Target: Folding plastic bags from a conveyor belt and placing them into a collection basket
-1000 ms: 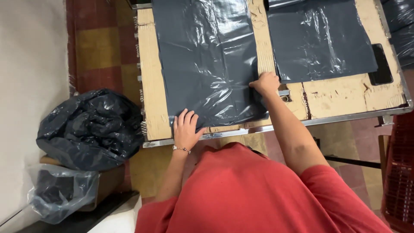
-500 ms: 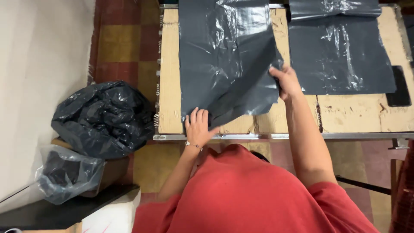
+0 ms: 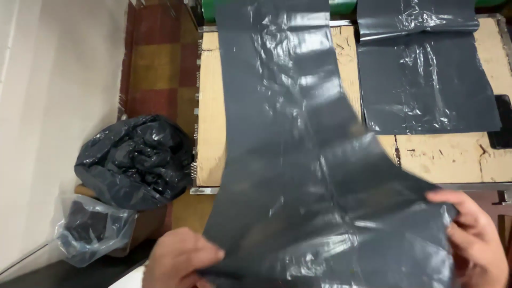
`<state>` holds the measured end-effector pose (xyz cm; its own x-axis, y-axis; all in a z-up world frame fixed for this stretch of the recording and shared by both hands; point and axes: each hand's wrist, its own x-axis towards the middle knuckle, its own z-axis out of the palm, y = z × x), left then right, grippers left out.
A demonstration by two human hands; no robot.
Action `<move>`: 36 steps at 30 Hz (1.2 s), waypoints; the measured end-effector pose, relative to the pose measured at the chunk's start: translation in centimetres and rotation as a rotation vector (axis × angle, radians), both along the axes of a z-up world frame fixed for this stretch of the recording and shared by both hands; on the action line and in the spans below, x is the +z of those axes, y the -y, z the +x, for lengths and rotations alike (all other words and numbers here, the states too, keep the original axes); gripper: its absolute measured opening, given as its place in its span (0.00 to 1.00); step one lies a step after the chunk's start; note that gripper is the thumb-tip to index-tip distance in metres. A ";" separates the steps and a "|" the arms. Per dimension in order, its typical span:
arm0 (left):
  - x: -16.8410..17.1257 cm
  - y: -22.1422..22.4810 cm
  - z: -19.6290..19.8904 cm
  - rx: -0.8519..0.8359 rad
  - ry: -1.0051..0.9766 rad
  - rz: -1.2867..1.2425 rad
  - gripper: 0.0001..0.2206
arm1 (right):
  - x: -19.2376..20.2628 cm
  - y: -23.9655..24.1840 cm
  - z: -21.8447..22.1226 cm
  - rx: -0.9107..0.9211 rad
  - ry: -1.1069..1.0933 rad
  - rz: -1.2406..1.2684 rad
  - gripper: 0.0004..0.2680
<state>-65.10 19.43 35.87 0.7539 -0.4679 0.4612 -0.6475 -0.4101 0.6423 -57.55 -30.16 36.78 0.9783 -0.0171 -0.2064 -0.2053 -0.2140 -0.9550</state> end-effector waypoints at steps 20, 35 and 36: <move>-25.9 -5.6 47.4 0.881 -0.884 -0.788 0.37 | -28.3 -9.5 55.4 0.083 0.447 -0.389 0.10; -32.4 5.1 49.1 1.095 0.113 0.548 0.22 | -33.7 -14.5 63.8 0.225 -0.106 -0.851 0.23; -32.2 7.0 48.3 0.818 0.107 0.368 0.16 | -34.3 -14.4 63.8 0.265 -0.113 -0.858 0.19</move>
